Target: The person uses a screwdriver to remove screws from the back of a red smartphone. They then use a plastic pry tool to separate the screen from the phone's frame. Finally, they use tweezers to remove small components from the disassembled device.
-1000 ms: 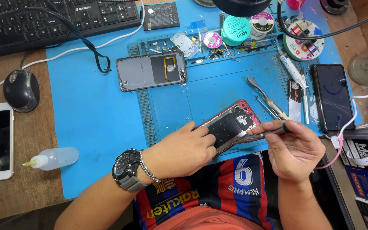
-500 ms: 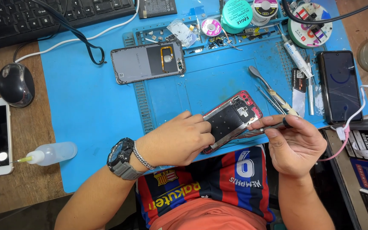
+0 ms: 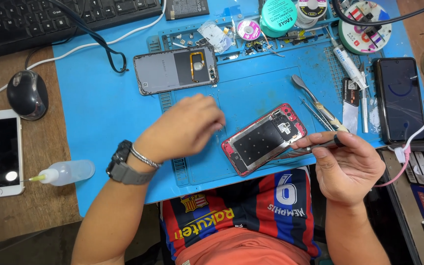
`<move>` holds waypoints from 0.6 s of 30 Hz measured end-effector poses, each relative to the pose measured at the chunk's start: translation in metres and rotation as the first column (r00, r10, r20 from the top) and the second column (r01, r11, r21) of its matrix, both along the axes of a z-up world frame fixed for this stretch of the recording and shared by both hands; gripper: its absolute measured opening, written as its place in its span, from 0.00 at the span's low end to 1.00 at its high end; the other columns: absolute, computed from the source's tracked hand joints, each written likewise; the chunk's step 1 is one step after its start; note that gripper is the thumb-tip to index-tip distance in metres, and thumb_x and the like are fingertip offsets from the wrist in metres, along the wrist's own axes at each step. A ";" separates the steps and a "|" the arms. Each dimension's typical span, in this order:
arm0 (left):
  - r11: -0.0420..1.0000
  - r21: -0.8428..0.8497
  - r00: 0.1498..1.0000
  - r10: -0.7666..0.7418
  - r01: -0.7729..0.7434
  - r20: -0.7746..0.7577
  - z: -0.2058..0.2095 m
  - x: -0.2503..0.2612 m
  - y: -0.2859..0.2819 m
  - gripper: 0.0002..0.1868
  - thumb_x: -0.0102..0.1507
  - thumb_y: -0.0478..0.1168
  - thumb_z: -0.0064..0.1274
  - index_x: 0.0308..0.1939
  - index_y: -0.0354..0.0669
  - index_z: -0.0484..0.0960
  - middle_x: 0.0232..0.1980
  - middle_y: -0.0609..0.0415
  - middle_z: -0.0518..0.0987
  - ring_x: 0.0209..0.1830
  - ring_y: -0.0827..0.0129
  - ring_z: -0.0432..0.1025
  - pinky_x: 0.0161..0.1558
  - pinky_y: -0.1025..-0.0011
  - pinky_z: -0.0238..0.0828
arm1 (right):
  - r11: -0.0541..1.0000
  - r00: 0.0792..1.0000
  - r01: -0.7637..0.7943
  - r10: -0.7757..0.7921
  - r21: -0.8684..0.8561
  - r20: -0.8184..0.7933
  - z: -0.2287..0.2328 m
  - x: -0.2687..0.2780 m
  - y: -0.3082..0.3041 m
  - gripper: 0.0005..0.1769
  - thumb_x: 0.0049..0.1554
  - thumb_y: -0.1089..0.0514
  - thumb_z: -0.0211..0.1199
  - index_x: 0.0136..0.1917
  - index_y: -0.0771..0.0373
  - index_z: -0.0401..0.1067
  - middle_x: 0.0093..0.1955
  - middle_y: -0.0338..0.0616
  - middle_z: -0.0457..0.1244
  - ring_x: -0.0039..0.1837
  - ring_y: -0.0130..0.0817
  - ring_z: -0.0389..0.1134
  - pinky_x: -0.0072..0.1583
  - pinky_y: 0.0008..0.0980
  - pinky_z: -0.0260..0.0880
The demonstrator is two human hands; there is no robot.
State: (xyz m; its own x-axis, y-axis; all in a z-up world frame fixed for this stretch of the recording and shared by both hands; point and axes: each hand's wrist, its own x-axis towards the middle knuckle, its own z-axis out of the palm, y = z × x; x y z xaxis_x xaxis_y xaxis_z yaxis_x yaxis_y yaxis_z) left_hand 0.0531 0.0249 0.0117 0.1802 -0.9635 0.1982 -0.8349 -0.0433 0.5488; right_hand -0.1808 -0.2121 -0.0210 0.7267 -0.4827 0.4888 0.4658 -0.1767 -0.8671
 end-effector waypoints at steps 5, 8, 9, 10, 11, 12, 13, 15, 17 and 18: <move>0.993 0.089 0.997 0.078 -0.077 -0.013 -0.009 0.008 0.000 0.06 0.69 0.37 0.47 0.41 0.44 0.80 0.38 0.53 0.76 0.40 0.56 0.70 0.41 0.58 0.66 | 0.999 1.000 -0.010 0.010 -0.033 0.009 0.002 0.002 0.001 0.28 0.61 0.76 0.58 0.72 0.57 0.65 0.51 0.69 0.64 0.51 0.60 0.74 0.57 0.54 0.84; 0.984 0.163 0.997 0.080 -0.079 -0.003 -0.013 0.004 -0.003 0.07 0.69 0.38 0.46 0.42 0.47 0.80 0.38 0.56 0.75 0.41 0.58 0.68 0.41 0.59 0.62 | 1.000 1.000 -0.001 0.002 -0.024 0.022 0.001 -0.002 -0.001 0.28 0.62 0.76 0.58 0.71 0.57 0.65 0.52 0.70 0.64 0.51 0.60 0.74 0.57 0.55 0.84; 0.981 0.175 0.997 0.079 -0.080 0.013 -0.014 0.004 -0.003 0.07 0.68 0.37 0.45 0.42 0.48 0.80 0.39 0.56 0.76 0.41 0.59 0.69 0.41 0.59 0.61 | 1.000 1.000 0.002 -0.002 -0.019 0.021 0.000 -0.002 -0.002 0.28 0.62 0.76 0.57 0.71 0.56 0.65 0.52 0.68 0.64 0.51 0.60 0.74 0.57 0.55 0.84; 0.979 0.186 0.996 0.079 -0.083 0.030 -0.016 0.004 -0.002 0.08 0.68 0.37 0.44 0.43 0.49 0.81 0.39 0.57 0.76 0.41 0.59 0.69 0.41 0.59 0.60 | 1.000 1.000 0.004 -0.004 -0.015 0.020 0.000 -0.003 -0.004 0.28 0.62 0.76 0.57 0.71 0.56 0.66 0.52 0.67 0.64 0.51 0.61 0.73 0.56 0.54 0.84; 0.979 0.186 0.997 0.077 -0.081 0.029 -0.015 0.004 -0.003 0.08 0.68 0.37 0.44 0.43 0.49 0.81 0.39 0.57 0.76 0.41 0.59 0.69 0.41 0.59 0.60 | 1.000 1.000 0.006 -0.006 -0.015 0.019 -0.002 -0.005 -0.006 0.28 0.62 0.76 0.57 0.71 0.56 0.66 0.52 0.67 0.64 0.51 0.61 0.73 0.56 0.54 0.84; 0.980 0.181 0.997 0.077 -0.079 0.017 -0.013 0.005 -0.003 0.08 0.68 0.37 0.44 0.44 0.49 0.81 0.40 0.57 0.77 0.42 0.59 0.69 0.42 0.59 0.61 | 1.000 1.000 0.012 -0.012 -0.024 0.013 -0.004 -0.006 -0.008 0.29 0.62 0.77 0.57 0.72 0.55 0.65 0.52 0.67 0.64 0.51 0.62 0.73 0.56 0.55 0.84; 0.982 0.175 0.997 0.077 -0.077 0.005 -0.012 0.005 -0.002 0.09 0.68 0.37 0.44 0.44 0.49 0.81 0.40 0.57 0.77 0.43 0.60 0.70 0.43 0.59 0.62 | 0.999 1.000 0.019 -0.019 -0.032 0.008 -0.006 -0.007 -0.010 0.29 0.62 0.77 0.56 0.72 0.55 0.65 0.52 0.67 0.64 0.51 0.63 0.73 0.56 0.56 0.83; 0.987 0.136 0.996 0.086 -0.084 -0.004 -0.008 0.005 -0.001 0.09 0.68 0.37 0.44 0.45 0.47 0.81 0.41 0.55 0.77 0.43 0.58 0.70 0.44 0.59 0.64 | 0.997 0.999 0.049 -0.048 -0.064 0.010 -0.002 -0.008 -0.011 0.30 0.63 0.77 0.56 0.72 0.55 0.64 0.52 0.68 0.63 0.51 0.64 0.72 0.56 0.59 0.83; 0.992 0.095 0.996 0.085 -0.084 -0.011 -0.005 0.004 -0.001 0.09 0.68 0.36 0.43 0.46 0.45 0.80 0.41 0.53 0.77 0.42 0.57 0.71 0.45 0.58 0.66 | 0.991 0.996 0.088 -0.087 -0.099 0.016 -0.002 -0.012 -0.017 0.30 0.63 0.78 0.55 0.73 0.54 0.63 0.53 0.68 0.62 0.51 0.65 0.72 0.55 0.62 0.83; 0.994 0.043 0.995 0.103 -0.104 0.010 -0.003 0.003 -0.001 0.07 0.69 0.37 0.45 0.45 0.44 0.79 0.39 0.53 0.76 0.41 0.57 0.70 0.44 0.59 0.66 | 0.988 0.990 0.139 -0.139 -0.072 0.009 -0.003 -0.015 -0.022 0.29 0.64 0.77 0.55 0.73 0.53 0.63 0.54 0.68 0.62 0.51 0.65 0.71 0.55 0.63 0.82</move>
State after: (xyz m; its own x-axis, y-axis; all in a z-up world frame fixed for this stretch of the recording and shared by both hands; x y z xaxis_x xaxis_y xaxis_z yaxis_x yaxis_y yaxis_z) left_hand 0.0556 0.0238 0.0085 0.2780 -0.9474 0.1585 -0.8287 -0.1532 0.5383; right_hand -0.1961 -0.2345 -0.0241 0.6532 -0.5421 0.5287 0.4357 -0.3021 -0.8479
